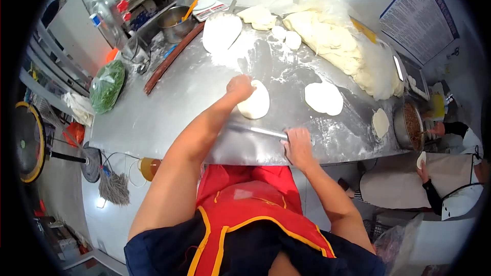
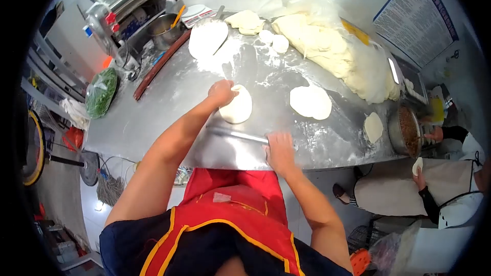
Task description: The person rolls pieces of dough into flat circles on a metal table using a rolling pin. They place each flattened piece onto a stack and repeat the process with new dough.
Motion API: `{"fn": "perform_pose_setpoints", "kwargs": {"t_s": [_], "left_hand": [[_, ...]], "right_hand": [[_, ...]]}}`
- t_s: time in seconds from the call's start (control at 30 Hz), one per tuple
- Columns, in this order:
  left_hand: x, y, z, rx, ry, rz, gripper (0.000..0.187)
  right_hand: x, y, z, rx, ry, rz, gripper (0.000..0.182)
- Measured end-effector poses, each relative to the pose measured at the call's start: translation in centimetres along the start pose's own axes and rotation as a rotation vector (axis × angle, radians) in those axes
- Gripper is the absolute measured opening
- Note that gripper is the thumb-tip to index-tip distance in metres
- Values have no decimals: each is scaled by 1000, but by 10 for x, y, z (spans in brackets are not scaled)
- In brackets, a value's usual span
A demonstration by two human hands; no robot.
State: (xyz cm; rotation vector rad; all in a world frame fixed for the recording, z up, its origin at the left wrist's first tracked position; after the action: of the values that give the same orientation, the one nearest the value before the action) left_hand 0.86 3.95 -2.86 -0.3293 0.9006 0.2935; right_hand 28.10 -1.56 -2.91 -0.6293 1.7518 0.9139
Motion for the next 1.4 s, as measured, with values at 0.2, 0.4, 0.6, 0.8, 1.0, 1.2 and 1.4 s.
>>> {"fn": "perform_pose_setpoints", "kwargs": {"t_s": [0.2, 0.4, 0.6, 0.8, 1.0, 1.2, 1.4], "left_hand": [[-8, 54, 62, 342, -443, 92, 30], [9, 117, 92, 237, -128, 273, 39], [95, 138, 92, 622, 348, 135, 48], [86, 50, 66, 546, 332, 115, 51], [40, -95, 30, 393, 281, -69, 49], [-14, -106, -23, 402, 94, 256, 38], [6, -84, -52, 4, -137, -79, 41]], "right_hand": [[-4, -9, -5, 23, 10, 76, 41], [-8, -4, -2, 17, 23, 76, 46], [-8, -4, 0, 25, 21, 61, 48], [-5, -8, 0, 7, 55, 71, 46], [1, -11, 2, -194, 112, -13, 42], [-7, 11, -24, -160, 78, -56, 46], [42, 59, -47, 84, -152, -12, 48]]}}
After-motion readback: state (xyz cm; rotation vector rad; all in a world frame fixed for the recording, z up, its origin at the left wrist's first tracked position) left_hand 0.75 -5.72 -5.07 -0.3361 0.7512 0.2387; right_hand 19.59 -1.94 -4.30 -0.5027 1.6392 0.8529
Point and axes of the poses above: each hand's wrist, its own y-axis towards the middle knuckle, its own x-axis out of the palm, z = x × y, the point moved 7 cm from there along y, towards the middle knuckle, and after that the axes turned 3 degrees about -y, right-handed, at the moved point
